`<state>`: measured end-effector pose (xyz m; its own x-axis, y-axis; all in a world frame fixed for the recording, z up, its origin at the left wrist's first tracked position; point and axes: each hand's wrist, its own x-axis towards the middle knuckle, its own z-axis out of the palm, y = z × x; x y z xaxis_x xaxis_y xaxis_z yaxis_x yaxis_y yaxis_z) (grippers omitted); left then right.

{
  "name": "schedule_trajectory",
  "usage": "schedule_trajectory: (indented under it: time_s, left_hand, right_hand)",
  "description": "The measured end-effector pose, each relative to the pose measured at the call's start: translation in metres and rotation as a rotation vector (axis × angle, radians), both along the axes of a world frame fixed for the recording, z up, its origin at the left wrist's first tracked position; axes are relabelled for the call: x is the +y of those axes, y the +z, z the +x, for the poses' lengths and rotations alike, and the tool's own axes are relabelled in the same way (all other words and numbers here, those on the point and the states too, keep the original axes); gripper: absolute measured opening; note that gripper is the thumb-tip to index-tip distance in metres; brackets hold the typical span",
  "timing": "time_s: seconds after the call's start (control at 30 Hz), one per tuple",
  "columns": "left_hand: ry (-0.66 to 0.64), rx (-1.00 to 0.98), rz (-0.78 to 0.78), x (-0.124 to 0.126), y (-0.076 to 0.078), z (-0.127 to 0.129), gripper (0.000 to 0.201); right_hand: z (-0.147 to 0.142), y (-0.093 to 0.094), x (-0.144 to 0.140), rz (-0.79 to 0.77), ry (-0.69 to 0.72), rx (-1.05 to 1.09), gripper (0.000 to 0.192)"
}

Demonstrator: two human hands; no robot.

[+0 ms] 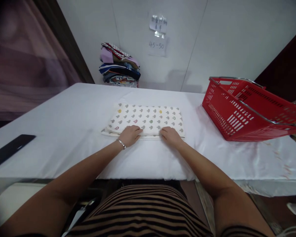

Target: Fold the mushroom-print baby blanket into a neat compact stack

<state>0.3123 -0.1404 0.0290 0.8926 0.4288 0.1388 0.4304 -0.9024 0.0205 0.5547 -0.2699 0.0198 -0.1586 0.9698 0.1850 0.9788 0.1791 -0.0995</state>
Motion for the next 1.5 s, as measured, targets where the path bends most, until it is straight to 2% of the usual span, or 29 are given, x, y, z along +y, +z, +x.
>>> schedule_trajectory:
  time_s: [0.3, 0.47, 0.67, 0.77, 0.93, 1.2, 1.37, 1.5]
  left_hand:
    - [0.045, 0.071, 0.027, 0.001, 0.005, 0.013, 0.037]
    - [0.047, 0.032, 0.031, -0.001, 0.007, 0.008, 0.037]
    - [-0.053, -0.008, 0.037, -0.005, -0.01, -0.007, 0.031]
    - [-0.056, -0.036, 0.056, -0.006, -0.018, -0.008, 0.031]
    - [-0.047, -0.071, 0.019, -0.007, -0.017, -0.01, 0.03]
    - [0.039, -0.058, 0.001, -0.006, -0.004, -0.041, 0.023]
    - [0.116, -0.111, 0.014, -0.001, -0.004, -0.063, 0.023]
    - [0.226, -0.18, 0.008, 0.017, -0.008, -0.09, 0.026]
  right_hand:
    - [-0.009, 0.004, 0.01, -0.09, -0.003, -0.185, 0.039]
    - [-0.009, 0.006, 0.009, -0.056, -0.043, -0.212, 0.04]
    - [-0.014, 0.003, -0.007, -0.03, 0.018, -0.127, 0.039]
    - [-0.019, 0.002, -0.01, -0.037, 0.009, -0.127, 0.038]
    - [-0.02, 0.002, -0.013, -0.01, -0.016, -0.13, 0.036]
    - [-0.031, -0.004, -0.009, 0.057, 0.026, -0.061, 0.033]
    - [-0.063, -0.005, 0.019, 0.059, 0.126, -0.009, 0.027]
    - [-0.093, 0.001, 0.043, 0.038, 0.173, 0.007, 0.025]
